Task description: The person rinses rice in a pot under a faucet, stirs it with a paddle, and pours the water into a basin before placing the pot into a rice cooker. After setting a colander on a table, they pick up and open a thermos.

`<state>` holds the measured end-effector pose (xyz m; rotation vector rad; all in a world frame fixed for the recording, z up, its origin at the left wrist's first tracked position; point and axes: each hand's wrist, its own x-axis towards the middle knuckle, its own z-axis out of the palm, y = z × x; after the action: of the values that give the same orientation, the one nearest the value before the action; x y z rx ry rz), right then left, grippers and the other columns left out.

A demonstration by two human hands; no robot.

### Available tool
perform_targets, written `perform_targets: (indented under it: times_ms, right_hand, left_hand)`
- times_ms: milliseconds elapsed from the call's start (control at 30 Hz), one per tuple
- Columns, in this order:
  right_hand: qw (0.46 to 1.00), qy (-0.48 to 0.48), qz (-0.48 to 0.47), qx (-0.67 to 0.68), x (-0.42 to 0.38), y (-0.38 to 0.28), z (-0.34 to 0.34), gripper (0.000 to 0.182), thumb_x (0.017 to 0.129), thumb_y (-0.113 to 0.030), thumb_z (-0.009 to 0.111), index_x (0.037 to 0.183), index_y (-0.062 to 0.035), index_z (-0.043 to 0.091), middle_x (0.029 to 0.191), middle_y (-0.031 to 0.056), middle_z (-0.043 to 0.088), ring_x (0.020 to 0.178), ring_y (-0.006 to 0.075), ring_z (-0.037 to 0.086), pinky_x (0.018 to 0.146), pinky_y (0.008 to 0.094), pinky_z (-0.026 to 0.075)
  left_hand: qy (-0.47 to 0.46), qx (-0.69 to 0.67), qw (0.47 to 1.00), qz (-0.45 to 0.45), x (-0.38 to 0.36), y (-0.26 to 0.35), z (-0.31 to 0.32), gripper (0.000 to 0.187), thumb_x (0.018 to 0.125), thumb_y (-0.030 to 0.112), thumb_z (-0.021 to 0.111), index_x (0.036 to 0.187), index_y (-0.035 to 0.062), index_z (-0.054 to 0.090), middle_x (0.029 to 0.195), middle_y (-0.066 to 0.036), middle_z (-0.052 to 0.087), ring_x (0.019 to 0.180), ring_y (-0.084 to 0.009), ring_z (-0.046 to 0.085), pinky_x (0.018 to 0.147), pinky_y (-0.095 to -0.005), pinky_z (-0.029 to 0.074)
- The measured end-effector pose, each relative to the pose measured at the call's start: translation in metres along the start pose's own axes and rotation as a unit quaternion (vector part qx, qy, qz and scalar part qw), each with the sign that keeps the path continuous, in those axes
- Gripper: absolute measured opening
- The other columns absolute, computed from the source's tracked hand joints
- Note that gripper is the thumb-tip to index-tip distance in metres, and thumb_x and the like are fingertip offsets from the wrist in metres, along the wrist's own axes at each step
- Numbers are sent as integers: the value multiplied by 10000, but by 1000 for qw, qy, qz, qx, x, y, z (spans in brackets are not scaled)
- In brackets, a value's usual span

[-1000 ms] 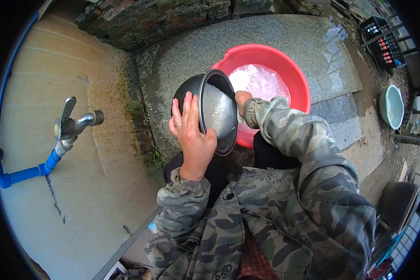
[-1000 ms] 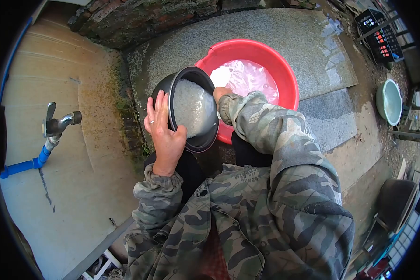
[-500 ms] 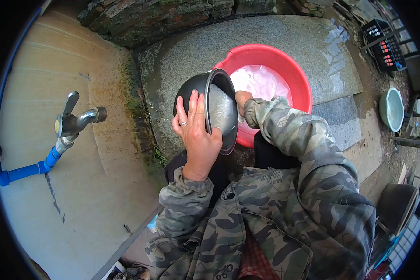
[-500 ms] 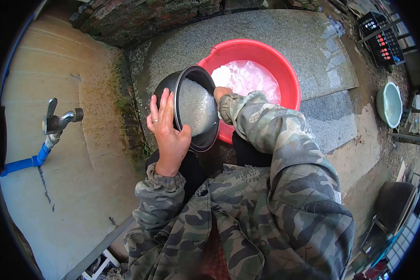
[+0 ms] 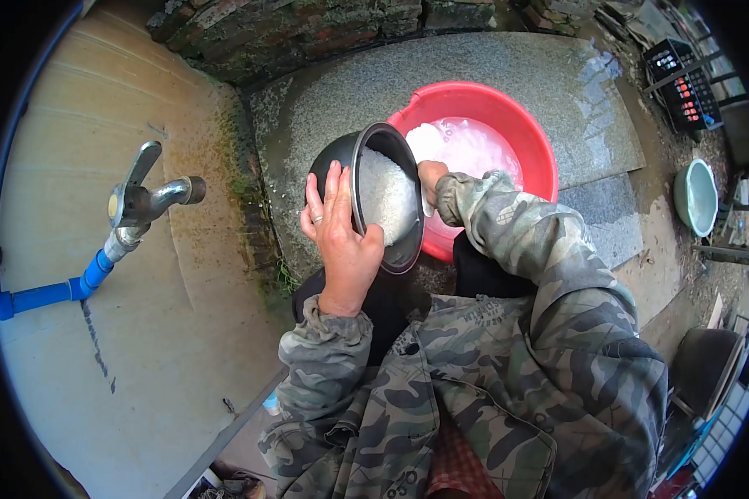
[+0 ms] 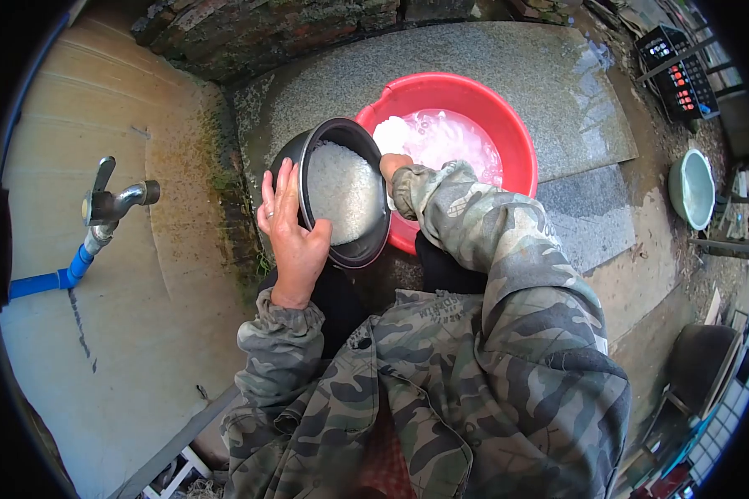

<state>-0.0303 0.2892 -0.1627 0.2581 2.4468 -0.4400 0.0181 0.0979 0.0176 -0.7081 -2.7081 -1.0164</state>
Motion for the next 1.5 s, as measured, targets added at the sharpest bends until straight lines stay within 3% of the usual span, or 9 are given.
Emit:
perform_targets:
  times_ms: [67, 167, 333, 500, 867, 1000, 1133, 1200, 1500]
  right_hand:
    - [955, 56, 67, 282, -2, -11, -5, 222, 714, -109, 612, 879, 38, 594, 821, 139, 611, 772, 214, 604, 676, 346, 470]
    - [732, 125, 148, 653, -14, -33, -18, 266, 786, -127, 516, 919, 99, 563, 799, 151, 591, 719, 255, 595, 618, 396, 467]
    - [743, 96, 37, 661, -68, -67, -77, 213, 793, -100, 511, 875, 71, 608, 798, 137, 620, 733, 177, 599, 601, 323, 458]
    - [789, 110, -79, 599, -123, -83, -117, 241, 874, -178, 456, 899, 29, 577, 729, 63, 572, 596, 124, 545, 507, 255, 447]
    - [887, 44, -46, 457, -152, -79, -133, 264, 889, -161, 384, 920, 44, 547, 773, 119, 602, 607, 169, 613, 535, 281, 513]
    - [778, 206, -233, 546, -171, -131, -177, 280, 909, -205, 406, 954, 33, 545, 871, 130, 622, 853, 197, 602, 766, 319, 486]
    - [574, 152, -415, 689, -217, -214, -222, 268, 894, -199, 411, 880, 24, 558, 780, 117, 614, 709, 187, 602, 671, 309, 480]
    - [584, 59, -443, 677, -222, -237, -233, 346, 910, -294, 473, 996, 36, 533, 843, 153, 612, 769, 192, 594, 752, 299, 483]
    - [674, 89, -414, 606, -196, -277, -253, 292, 886, -210, 404, 819, 31, 554, 631, 87, 551, 558, 148, 545, 534, 285, 443]
  left_hand:
    - [10, -3, 999, -38, -2, -8, -9, 684, 574, -8, 499, 1253, -9, 422, 1349, -132, 382, 1317, -338, 193, 1022, -459, 88]
    - [49, -113, 990, -67, -9, -39, -26, 692, 589, -19, 494, 1274, -6, 402, 1359, -136, 364, 1312, -332, 210, 1052, -414, 119]
    - [138, -460, 845, -234, -25, -63, -57, 638, 646, -109, 422, 1279, -27, 397, 1249, -126, 462, 1123, -190, 463, 965, -277, 327]
    - [159, -515, 789, -295, -41, -72, -82, 570, 631, -136, 419, 1192, -50, 470, 992, -60, 578, 786, -94, 540, 653, -184, 426]
    - [59, -538, 790, -289, -53, -84, -100, 569, 636, -125, 416, 1199, -61, 469, 1048, -55, 563, 882, -102, 529, 805, -207, 403]
    - [60, -529, 799, -279, -52, -79, -100, 578, 633, -125, 419, 1205, -56, 468, 1048, -50, 560, 876, -94, 523, 799, -198, 398]
    - [83, -529, 799, -275, -51, -73, -98, 545, 635, -125, 439, 1173, -50, 488, 980, -42, 569, 786, -80, 517, 693, -186, 405]
    - [98, -530, 798, -269, -51, -72, -98, 515, 637, -127, 454, 1143, -48, 505, 923, -38, 577, 708, -70, 515, 598, -179, 410]
    - [82, -526, 794, -294, -49, -69, -96, 511, 636, -116, 439, 1138, -55, 513, 968, -40, 579, 783, -84, 528, 723, -189, 418]
